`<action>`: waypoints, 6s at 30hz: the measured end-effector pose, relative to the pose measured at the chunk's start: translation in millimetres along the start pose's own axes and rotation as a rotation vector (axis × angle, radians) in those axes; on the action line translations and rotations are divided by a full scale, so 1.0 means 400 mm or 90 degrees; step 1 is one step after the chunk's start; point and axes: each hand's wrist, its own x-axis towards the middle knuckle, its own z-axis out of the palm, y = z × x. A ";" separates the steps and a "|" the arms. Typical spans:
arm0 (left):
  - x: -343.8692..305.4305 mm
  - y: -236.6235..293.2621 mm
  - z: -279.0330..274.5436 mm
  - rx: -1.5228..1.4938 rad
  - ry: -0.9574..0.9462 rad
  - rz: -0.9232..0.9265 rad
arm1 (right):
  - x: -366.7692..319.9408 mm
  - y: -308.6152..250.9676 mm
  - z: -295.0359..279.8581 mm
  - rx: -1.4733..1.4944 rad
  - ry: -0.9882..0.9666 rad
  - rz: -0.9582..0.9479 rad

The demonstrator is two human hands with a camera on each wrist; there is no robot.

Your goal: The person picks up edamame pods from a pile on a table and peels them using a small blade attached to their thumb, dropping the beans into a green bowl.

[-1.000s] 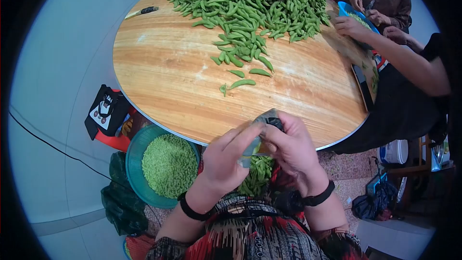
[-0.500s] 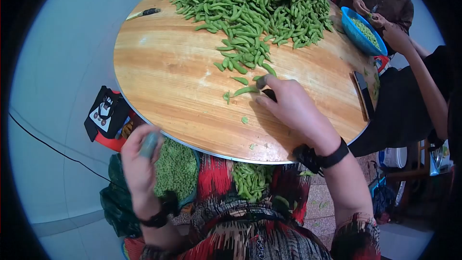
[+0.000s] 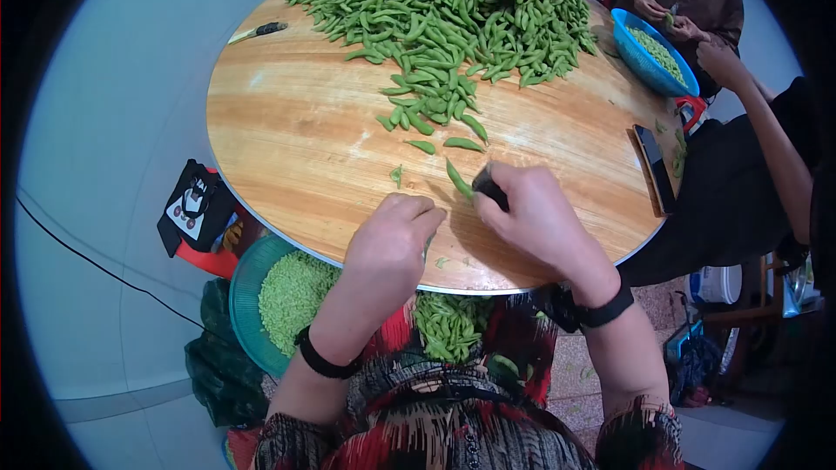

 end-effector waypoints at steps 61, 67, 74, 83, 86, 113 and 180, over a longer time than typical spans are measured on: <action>-0.065 0.072 0.006 -0.746 0.018 -0.355 | -0.128 -0.065 0.068 0.383 0.022 0.114; -0.049 0.101 0.005 -0.331 0.111 -0.158 | -0.118 -0.049 0.074 0.715 -0.022 0.254; -0.104 0.050 0.051 -0.657 0.193 -0.008 | -0.127 -0.075 0.111 1.326 -0.201 0.320; -0.089 0.045 -0.025 -1.140 0.144 -0.380 | -0.016 -0.135 0.039 0.601 -0.038 0.099; -0.097 0.018 -0.021 -1.147 0.151 -0.415 | -0.002 -0.130 0.043 0.467 -0.033 0.045; -0.045 0.030 -0.031 -1.164 0.156 -0.527 | 0.015 -0.036 0.045 0.774 -0.331 0.357; -0.058 0.092 0.022 -0.867 0.198 -0.428 | -0.145 -0.098 0.023 0.695 -0.264 0.267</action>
